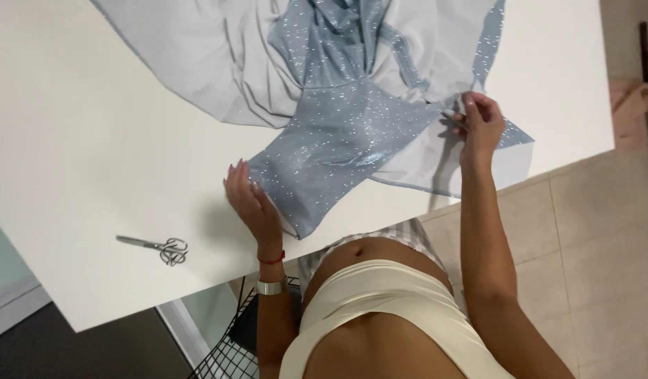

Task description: Finishing a garment by cutting fabric, turning it right-side out, and inspecting the straps.

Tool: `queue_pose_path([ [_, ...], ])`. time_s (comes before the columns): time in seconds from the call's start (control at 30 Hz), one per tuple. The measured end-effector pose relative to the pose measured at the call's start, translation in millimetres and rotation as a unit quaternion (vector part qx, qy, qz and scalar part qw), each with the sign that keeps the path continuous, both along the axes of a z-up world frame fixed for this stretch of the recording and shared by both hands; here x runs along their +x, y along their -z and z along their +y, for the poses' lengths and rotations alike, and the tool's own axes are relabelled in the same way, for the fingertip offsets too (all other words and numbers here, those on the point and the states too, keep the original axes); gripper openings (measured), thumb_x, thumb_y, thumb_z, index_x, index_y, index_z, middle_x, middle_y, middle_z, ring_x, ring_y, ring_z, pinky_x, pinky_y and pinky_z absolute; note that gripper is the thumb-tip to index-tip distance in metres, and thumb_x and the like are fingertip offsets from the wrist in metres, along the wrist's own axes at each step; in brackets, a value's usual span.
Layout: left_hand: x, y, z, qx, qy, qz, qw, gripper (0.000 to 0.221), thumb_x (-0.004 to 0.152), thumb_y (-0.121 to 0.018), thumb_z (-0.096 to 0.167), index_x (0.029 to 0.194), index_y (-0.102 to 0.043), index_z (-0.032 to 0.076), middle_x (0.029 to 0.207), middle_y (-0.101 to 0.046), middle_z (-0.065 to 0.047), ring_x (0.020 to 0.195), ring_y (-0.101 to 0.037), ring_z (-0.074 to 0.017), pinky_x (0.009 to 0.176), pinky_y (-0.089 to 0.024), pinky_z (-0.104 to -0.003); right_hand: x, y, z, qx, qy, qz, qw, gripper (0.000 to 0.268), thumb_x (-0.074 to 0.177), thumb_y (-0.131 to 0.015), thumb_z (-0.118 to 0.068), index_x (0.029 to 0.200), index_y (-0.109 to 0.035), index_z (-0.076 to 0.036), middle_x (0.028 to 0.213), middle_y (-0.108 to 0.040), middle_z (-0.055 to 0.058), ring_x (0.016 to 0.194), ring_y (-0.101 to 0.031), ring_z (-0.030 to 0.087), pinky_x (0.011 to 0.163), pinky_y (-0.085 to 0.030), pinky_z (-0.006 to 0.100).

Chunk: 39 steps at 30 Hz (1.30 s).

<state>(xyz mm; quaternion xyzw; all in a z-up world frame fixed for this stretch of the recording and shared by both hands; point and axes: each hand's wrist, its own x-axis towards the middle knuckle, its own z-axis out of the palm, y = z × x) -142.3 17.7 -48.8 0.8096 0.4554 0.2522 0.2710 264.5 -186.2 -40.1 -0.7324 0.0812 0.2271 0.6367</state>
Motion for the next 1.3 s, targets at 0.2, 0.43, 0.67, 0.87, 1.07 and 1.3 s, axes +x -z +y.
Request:
queue_pose_path([
  [0.2,-54,18,27,-0.03,-0.173,0.023,0.984,0.045,0.111,-0.058,0.035,0.149,-0.057,0.01,0.132,-0.055,-0.008,0.12,-0.051,-0.0261,0.106,-0.043,-0.047,-124,-48,51,0.009,-0.115,-0.349,0.93,0.019,0.113,-0.058,0.008,0.127,-0.057,-0.004,0.128,-0.062,0.014,0.077,-0.065,0.021,0.058,-0.059,0.03],
  [0.43,-48,-3,33,-0.101,-0.137,0.044,0.985,0.013,0.104,-0.073,0.013,0.113,-0.064,0.013,0.106,-0.058,-0.003,0.102,-0.058,-0.0243,0.085,-0.047,-0.041,-272,-38,94,0.156,-0.621,-0.406,0.652,0.029,0.101,-0.06,0.004,0.125,-0.074,-0.002,0.126,-0.073,0.017,0.118,-0.072,0.037,0.096,-0.062,0.048],
  [0.67,-76,-9,48,-0.343,-0.138,-0.142,0.918,0.021,0.108,-0.074,0.019,0.115,-0.055,0.012,0.092,-0.073,-0.004,0.074,-0.064,-0.0099,0.064,-0.05,-0.025,-295,-7,96,0.125,-0.684,-0.363,0.621,0.023,0.105,-0.062,0.0,0.127,-0.071,0.0,0.124,-0.072,0.021,0.114,-0.071,0.041,0.097,-0.059,0.053],
  [0.87,-88,-62,55,-0.444,-0.018,-0.252,0.86,0.047,0.105,-0.067,0.002,0.15,-0.052,0.001,0.124,-0.075,-0.025,0.095,-0.07,-0.0179,0.078,-0.057,-0.025,-306,-19,109,0.043,-0.667,-0.269,0.693,0.038,0.101,-0.077,-0.017,0.134,-0.061,-0.006,0.113,-0.071,0.017,0.103,-0.075,0.037,0.092,-0.062,0.048],
  [1.07,-98,-71,54,-0.473,0.019,-0.33,0.817,0.05,0.108,-0.058,0.002,0.157,-0.046,0.002,0.141,-0.071,-0.025,0.121,-0.072,-0.0237,0.104,-0.058,-0.036,-328,1,127,0.027,-0.662,-0.167,0.73,0.052,0.096,-0.086,-0.021,0.14,-0.062,-0.007,0.113,-0.077,0.016,0.097,-0.078,0.036,0.085,-0.062,0.047],
  [1.3,-100,-41,49,-0.397,-0.03,-0.284,0.872,0.043,0.105,-0.062,-0.01,0.146,-0.058,0.001,0.133,-0.072,-0.021,0.117,-0.072,-0.0262,0.103,-0.06,-0.037,-327,-45,136,0.063,-0.655,-0.072,0.749,0.011,0.102,-0.076,-0.013,0.11,-0.071,-0.007,0.087,-0.073,0.009,0.082,-0.071,0.024,0.08,-0.058,0.041],
])
